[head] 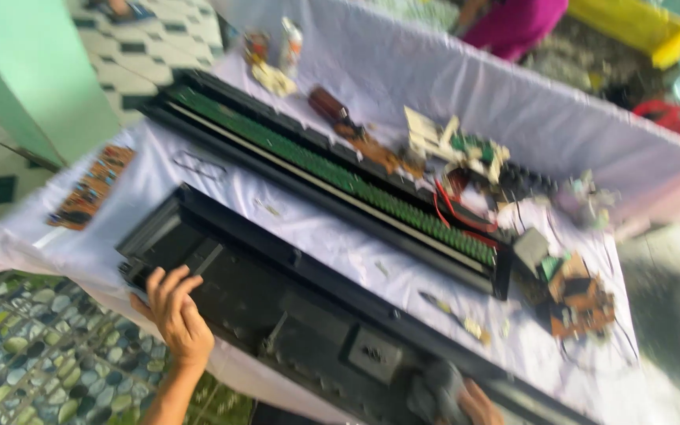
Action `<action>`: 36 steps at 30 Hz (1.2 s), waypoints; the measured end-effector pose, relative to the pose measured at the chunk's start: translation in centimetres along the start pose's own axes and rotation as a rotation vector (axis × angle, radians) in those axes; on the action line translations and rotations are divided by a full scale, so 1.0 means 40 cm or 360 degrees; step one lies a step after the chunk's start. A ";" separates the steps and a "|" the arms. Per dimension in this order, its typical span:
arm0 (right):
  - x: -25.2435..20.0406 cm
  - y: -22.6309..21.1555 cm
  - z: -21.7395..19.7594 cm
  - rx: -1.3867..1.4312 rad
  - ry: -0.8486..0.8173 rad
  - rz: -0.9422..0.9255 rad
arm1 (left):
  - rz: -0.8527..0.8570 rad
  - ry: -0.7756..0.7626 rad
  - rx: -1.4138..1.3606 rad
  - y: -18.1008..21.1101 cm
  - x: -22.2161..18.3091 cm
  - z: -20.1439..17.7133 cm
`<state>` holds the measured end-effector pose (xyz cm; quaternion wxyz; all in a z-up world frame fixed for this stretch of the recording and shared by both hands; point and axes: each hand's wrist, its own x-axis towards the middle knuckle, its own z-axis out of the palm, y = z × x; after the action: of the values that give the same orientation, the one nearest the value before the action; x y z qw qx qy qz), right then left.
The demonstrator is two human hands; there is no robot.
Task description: Wiping the interior of a keyboard casing with a cloth
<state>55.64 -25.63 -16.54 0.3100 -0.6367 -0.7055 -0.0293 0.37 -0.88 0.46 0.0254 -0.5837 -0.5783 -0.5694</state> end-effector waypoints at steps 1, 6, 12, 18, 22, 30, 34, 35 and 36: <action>0.117 -0.061 -0.090 -0.0017 -0.0032 0.0075 | 0.0006 0.0029 -0.0021 -0.004 -0.004 0.001; 0.278 -0.297 -0.468 -0.0219 -0.0288 0.0915 | 0.0082 -0.0071 -0.0064 -0.001 0.000 -0.006; 0.161 -0.289 -0.527 -0.0624 -0.0298 0.1258 | 0.0297 0.0022 -0.0252 -0.006 0.006 0.007; 0.336 -0.391 -0.433 -0.0399 -0.0629 0.1073 | 0.0618 -0.0134 -0.0175 0.020 0.024 -0.008; 0.280 -0.335 -0.541 -0.0211 -0.0640 0.0884 | 0.0520 -0.0170 -0.0238 0.042 0.013 -0.015; 0.183 -0.295 -0.611 -0.0549 0.0005 0.1438 | 0.0435 -0.0090 -0.0230 0.035 -0.005 -0.005; 0.216 -0.299 -0.430 -0.0343 -0.0374 0.1058 | 0.0471 -0.0153 -0.0150 -0.001 -0.021 -0.008; 0.233 -0.315 -0.410 -0.0008 -0.0450 0.0879 | 0.0476 -0.0148 -0.0156 -0.014 -0.027 -0.009; 0.245 -0.335 -0.429 -0.0004 -0.0441 0.0900 | 0.0490 -0.0164 -0.0166 -0.012 -0.027 -0.018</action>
<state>50.28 -26.99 6.70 0.2059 -0.8060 -0.5359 0.1443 -0.07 -1.92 -0.34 0.0523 -0.6942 -0.4523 -0.5574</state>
